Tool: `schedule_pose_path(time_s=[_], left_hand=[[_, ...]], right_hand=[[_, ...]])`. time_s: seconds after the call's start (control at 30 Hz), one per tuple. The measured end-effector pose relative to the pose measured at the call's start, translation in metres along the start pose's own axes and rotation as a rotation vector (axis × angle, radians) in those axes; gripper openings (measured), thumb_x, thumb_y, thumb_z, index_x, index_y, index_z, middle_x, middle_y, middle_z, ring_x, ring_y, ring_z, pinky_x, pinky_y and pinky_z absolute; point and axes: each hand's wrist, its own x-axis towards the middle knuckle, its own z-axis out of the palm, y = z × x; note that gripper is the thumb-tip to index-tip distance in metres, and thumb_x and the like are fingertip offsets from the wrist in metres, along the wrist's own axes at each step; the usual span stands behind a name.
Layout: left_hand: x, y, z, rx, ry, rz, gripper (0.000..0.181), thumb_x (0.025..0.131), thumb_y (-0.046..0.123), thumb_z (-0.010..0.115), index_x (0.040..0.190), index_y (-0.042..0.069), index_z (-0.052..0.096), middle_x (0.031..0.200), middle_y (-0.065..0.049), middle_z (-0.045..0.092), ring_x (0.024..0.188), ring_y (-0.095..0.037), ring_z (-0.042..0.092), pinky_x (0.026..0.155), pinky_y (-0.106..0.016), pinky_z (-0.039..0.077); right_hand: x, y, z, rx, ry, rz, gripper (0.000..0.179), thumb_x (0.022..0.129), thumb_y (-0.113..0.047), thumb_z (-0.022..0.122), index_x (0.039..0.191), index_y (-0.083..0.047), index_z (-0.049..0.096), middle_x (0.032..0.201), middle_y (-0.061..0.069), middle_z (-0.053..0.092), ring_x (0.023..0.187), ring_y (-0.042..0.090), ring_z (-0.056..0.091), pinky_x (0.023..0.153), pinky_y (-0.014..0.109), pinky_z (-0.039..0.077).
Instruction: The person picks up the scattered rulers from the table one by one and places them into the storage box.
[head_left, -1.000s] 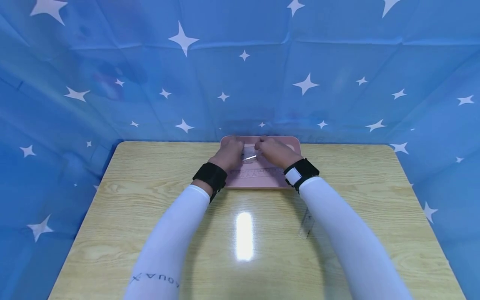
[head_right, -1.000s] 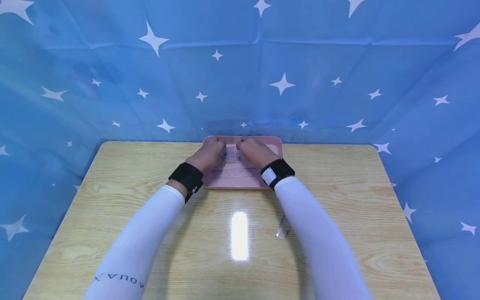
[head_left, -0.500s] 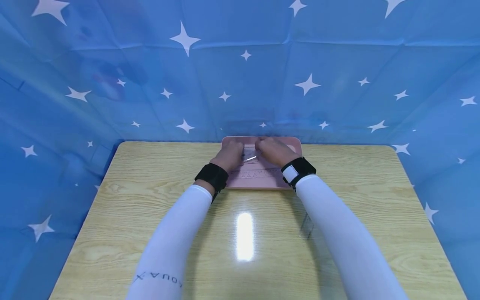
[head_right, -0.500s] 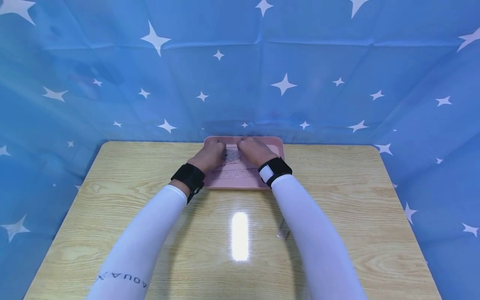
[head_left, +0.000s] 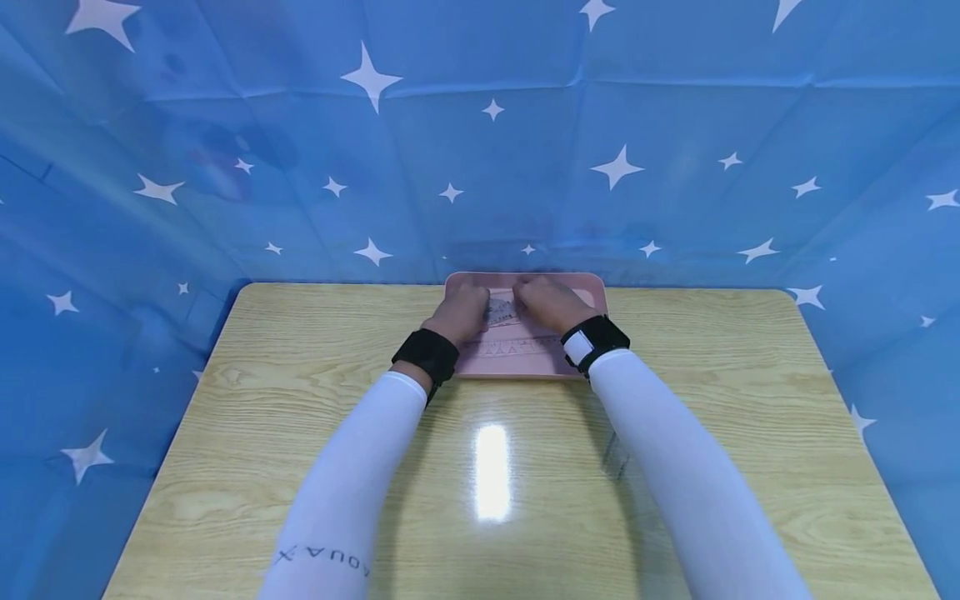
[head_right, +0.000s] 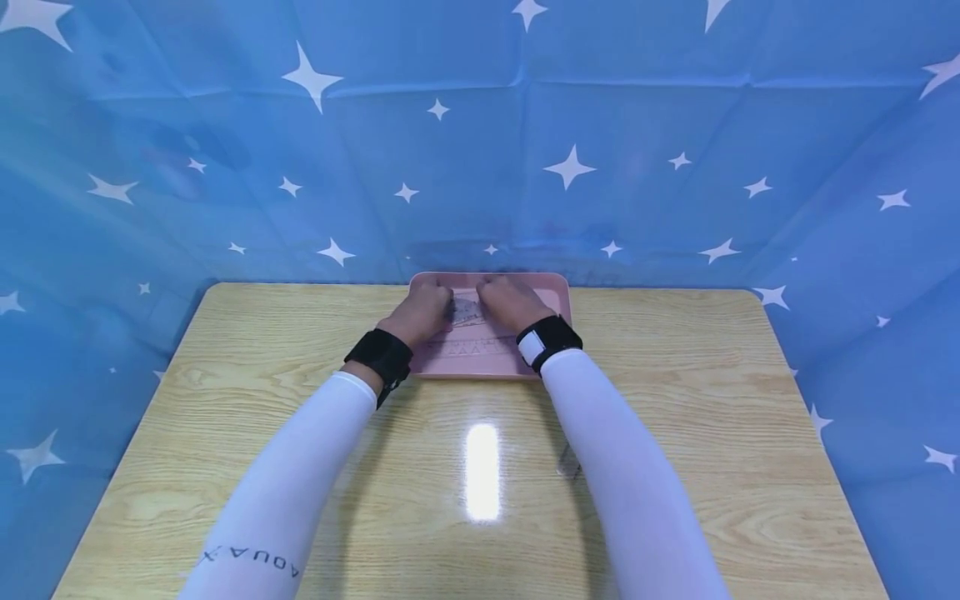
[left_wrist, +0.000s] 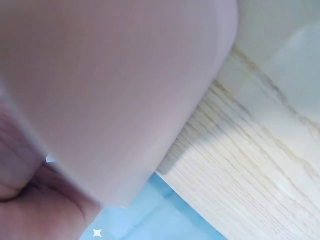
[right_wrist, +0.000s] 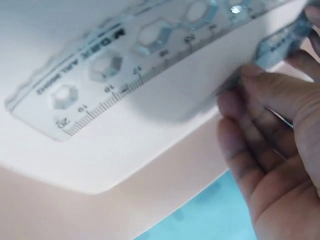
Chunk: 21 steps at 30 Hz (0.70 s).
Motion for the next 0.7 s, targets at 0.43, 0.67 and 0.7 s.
schedule_pose_path(time_s=[0.43, 0.67, 0.7], left_hand=[[-0.001, 0.005, 0.004, 0.164, 0.032, 0.094, 0.021, 0.102, -0.003, 0.051, 0.105, 0.000, 0.072, 0.105, -0.018, 0.071, 0.104, -0.029, 0.066, 0.096, -0.041, 0.055], [-0.004, -0.001, 0.002, 0.036, -0.028, 0.046, 0.026, 0.101, 0.006, 0.060, 0.125, -0.004, 0.063, 0.129, -0.026, 0.058, 0.122, -0.031, 0.056, 0.104, -0.042, 0.051], [-0.004, -0.002, 0.002, 0.008, -0.040, 0.032, 0.030, 0.101, 0.008, 0.063, 0.128, -0.004, 0.061, 0.133, -0.026, 0.055, 0.125, -0.032, 0.054, 0.105, -0.042, 0.051]], right_hand=[[0.000, -0.007, 0.005, -0.168, 0.094, -0.029, 0.021, 0.099, 0.005, 0.059, 0.099, -0.006, 0.078, 0.089, 0.012, 0.074, 0.078, 0.021, 0.069, 0.070, 0.033, 0.055], [-0.011, -0.004, -0.003, -0.070, -0.032, -0.015, 0.023, 0.101, 0.008, 0.052, 0.108, -0.002, 0.071, 0.099, 0.015, 0.071, 0.086, 0.020, 0.065, 0.076, 0.033, 0.049], [-0.012, -0.003, -0.003, -0.029, -0.053, 0.001, 0.024, 0.101, 0.008, 0.049, 0.110, -0.001, 0.069, 0.105, 0.016, 0.070, 0.092, 0.021, 0.065, 0.080, 0.033, 0.049]])
